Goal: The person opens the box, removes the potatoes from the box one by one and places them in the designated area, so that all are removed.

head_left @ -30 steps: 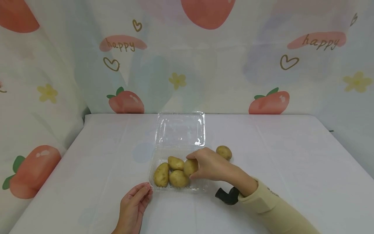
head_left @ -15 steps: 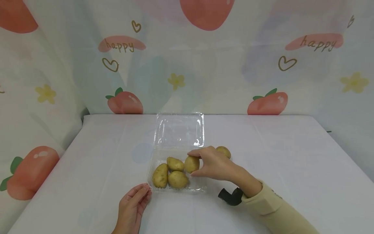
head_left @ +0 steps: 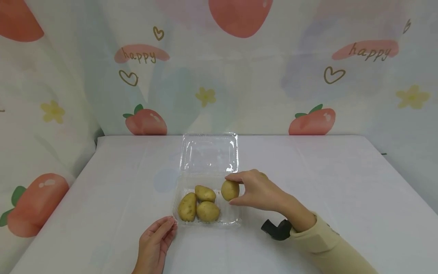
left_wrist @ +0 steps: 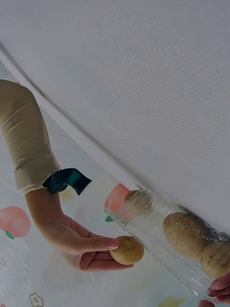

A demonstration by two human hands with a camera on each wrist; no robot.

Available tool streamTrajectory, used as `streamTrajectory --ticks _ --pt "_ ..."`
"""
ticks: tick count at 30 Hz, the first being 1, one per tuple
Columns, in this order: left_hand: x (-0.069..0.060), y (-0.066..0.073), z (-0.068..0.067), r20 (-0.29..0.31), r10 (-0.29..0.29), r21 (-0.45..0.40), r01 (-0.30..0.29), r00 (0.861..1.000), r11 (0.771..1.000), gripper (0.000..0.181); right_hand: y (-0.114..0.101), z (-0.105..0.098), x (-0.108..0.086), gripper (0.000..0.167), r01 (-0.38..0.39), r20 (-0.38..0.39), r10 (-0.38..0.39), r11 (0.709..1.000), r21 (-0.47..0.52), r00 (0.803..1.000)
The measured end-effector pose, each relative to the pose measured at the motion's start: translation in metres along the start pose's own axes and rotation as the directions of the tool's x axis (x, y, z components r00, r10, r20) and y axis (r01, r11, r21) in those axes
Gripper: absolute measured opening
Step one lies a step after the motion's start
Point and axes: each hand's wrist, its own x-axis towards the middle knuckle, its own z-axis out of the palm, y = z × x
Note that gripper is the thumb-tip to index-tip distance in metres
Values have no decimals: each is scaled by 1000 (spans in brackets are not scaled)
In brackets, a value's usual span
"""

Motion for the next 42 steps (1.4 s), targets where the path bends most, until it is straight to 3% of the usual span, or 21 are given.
streamTrajectory --ticks 4,17,42 --pt "0 -1 -2 6 6 -20 -6 1000 1000 9 3 -3 -3 46 26 0 -26 998 61 1000" --pt "1 -2 0 0 -6 -13 6 1000 1000 9 9 -13 -12 51 -51 -3 51 998 43 999" --pt "1 -2 -1 2 2 -1 -2 1000 1000 12 29 -31 -33 50 -62 -78 63 998 21 995"
